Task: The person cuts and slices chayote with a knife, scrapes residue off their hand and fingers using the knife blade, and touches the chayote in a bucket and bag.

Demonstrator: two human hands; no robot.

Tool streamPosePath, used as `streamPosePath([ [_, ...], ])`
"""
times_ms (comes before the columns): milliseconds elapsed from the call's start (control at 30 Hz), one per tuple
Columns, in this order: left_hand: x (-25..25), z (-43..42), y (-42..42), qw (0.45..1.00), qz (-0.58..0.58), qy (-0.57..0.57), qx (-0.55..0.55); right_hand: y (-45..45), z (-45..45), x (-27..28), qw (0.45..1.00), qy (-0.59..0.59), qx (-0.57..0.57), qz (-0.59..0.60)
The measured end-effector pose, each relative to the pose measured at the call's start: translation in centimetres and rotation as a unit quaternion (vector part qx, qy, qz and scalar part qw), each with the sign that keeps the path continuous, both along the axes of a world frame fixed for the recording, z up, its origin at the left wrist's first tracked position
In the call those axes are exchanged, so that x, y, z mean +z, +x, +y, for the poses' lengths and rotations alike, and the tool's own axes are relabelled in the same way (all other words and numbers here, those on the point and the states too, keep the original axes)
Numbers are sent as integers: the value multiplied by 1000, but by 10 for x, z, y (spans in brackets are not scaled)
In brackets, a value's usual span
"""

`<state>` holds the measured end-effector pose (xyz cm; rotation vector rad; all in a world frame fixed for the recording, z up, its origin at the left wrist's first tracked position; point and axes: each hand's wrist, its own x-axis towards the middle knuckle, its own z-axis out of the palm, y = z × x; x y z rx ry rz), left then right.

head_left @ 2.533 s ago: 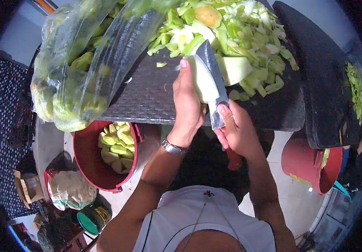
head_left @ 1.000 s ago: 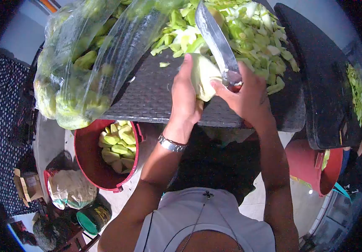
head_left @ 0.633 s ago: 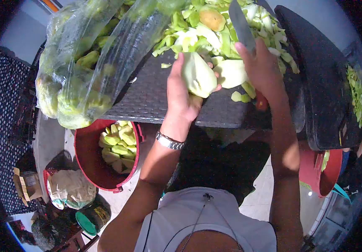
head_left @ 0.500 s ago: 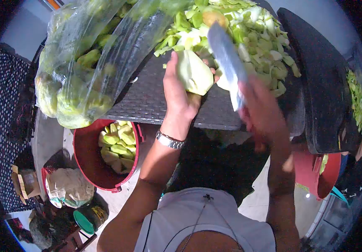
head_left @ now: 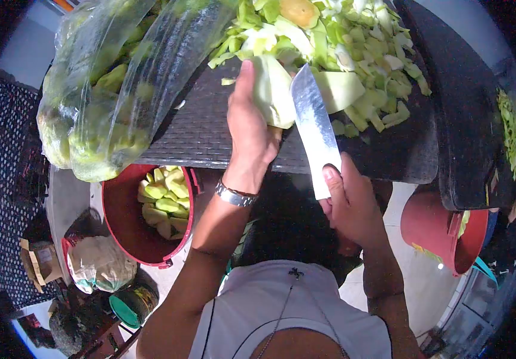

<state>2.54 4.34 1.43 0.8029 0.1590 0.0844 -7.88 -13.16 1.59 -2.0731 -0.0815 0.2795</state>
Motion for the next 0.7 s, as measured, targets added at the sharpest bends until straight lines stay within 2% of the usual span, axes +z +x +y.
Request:
streamPosePath([
  [100, -1, 0, -1, 1000, -5, -10, -20, 0, 2, -7, 1000, 9, 5, -13],
  [200, -10, -6, -3, 998, -20, -24, -56, -1, 9, -11, 996, 85, 0, 26],
  [300, -12, -15, -7, 998, -6, -17, -57, 0, 15, -16, 991, 135, 4, -6],
  [367, -7, -21, -9, 999, 19, -4, -41, -2, 16, -19, 988, 155, 0, 13],
  [467, -8, -17, -11, 996, 6, 73, -53, -3, 14, -11, 979, 189, -9, 78],
  [700, -4, -24, -11, 998, 25, 50, -26, -3, 10, -9, 955, 243, -6, 169],
])
